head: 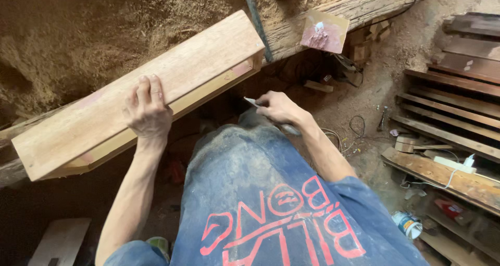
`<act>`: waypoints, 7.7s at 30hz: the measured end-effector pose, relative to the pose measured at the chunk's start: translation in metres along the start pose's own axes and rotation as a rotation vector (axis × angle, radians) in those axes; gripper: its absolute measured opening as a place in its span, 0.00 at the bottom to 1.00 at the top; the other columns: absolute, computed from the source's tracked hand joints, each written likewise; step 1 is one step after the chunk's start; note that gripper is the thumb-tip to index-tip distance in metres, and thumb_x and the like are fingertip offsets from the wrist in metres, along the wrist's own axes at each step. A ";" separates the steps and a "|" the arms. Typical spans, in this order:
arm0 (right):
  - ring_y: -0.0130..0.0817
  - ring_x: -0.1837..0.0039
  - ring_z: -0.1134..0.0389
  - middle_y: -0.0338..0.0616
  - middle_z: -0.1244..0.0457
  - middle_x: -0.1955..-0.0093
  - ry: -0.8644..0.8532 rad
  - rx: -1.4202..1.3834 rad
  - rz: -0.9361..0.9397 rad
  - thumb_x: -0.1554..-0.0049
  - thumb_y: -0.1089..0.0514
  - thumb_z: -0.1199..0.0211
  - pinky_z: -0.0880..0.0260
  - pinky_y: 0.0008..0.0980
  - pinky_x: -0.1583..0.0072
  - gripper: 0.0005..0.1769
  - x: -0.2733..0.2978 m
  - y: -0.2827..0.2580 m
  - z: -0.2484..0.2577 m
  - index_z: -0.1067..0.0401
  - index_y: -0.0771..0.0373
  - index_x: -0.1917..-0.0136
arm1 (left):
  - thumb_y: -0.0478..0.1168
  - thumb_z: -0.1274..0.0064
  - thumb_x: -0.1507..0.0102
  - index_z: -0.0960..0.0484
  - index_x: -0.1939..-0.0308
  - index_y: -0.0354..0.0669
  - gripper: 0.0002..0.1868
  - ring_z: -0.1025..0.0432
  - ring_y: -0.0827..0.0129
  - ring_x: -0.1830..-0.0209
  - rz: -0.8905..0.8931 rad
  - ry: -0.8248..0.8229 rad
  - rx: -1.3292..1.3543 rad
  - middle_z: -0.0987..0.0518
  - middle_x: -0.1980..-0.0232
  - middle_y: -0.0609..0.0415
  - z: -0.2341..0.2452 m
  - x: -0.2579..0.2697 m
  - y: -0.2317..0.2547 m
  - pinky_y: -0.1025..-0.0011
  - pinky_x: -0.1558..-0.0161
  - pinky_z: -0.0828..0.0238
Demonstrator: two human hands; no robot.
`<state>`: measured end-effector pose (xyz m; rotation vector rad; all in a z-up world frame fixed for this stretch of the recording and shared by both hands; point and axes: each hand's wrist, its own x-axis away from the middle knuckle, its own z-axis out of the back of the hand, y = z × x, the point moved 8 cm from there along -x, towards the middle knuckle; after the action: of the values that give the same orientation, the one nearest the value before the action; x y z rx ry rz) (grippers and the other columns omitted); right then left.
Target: The person applies wood filler to the joints of wooden frames using a putty knife and their fingers. They sand the wood with sandpaper, pick up and rotate different frames on a workbench, and move various items across the sawdust-covered surface.
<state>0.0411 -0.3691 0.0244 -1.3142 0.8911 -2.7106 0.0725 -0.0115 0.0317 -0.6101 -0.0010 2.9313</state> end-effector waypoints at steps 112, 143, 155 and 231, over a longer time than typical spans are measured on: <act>0.52 0.50 0.30 0.57 0.44 0.42 0.974 -0.390 -0.084 0.44 0.56 0.34 0.25 0.44 0.47 0.14 -0.067 -0.050 -0.027 0.30 0.65 0.48 | 0.35 0.36 0.52 0.38 0.43 0.49 0.36 0.45 0.41 0.23 -0.159 -0.295 0.316 0.41 0.23 0.38 0.049 -0.024 0.012 0.38 0.28 0.54; 0.30 0.72 0.37 0.55 0.39 0.59 1.007 -0.783 -0.215 0.41 0.49 0.63 0.33 0.23 0.75 0.21 -0.134 -0.046 -0.063 0.34 0.64 0.55 | 0.41 0.30 0.50 0.40 0.40 0.50 0.41 0.44 0.41 0.24 -0.222 -0.259 0.222 0.42 0.23 0.38 0.052 -0.010 0.023 0.43 0.28 0.51; 0.44 0.56 0.31 0.60 0.31 0.54 0.805 -1.706 -0.214 0.33 0.47 0.55 0.28 0.42 0.55 0.21 -0.151 -0.037 -0.053 0.35 0.69 0.46 | 0.37 0.34 0.48 0.39 0.43 0.48 0.35 0.44 0.43 0.24 -0.231 -0.166 0.251 0.42 0.25 0.39 0.059 -0.011 0.027 0.43 0.29 0.50; 0.51 0.42 0.33 0.49 0.37 0.46 0.059 0.546 0.594 0.45 0.52 0.32 0.30 0.46 0.42 0.20 -0.035 -0.066 0.174 0.23 0.51 0.39 | 0.41 0.35 0.50 0.25 0.32 0.44 0.40 0.37 0.51 0.33 0.208 -0.348 0.045 0.29 0.35 0.42 -0.054 -0.059 0.040 0.47 0.30 0.50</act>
<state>0.2053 -0.3907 0.1162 -0.7194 0.3947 -2.2784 0.1418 -0.0612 0.0050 -0.0923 0.0944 3.1869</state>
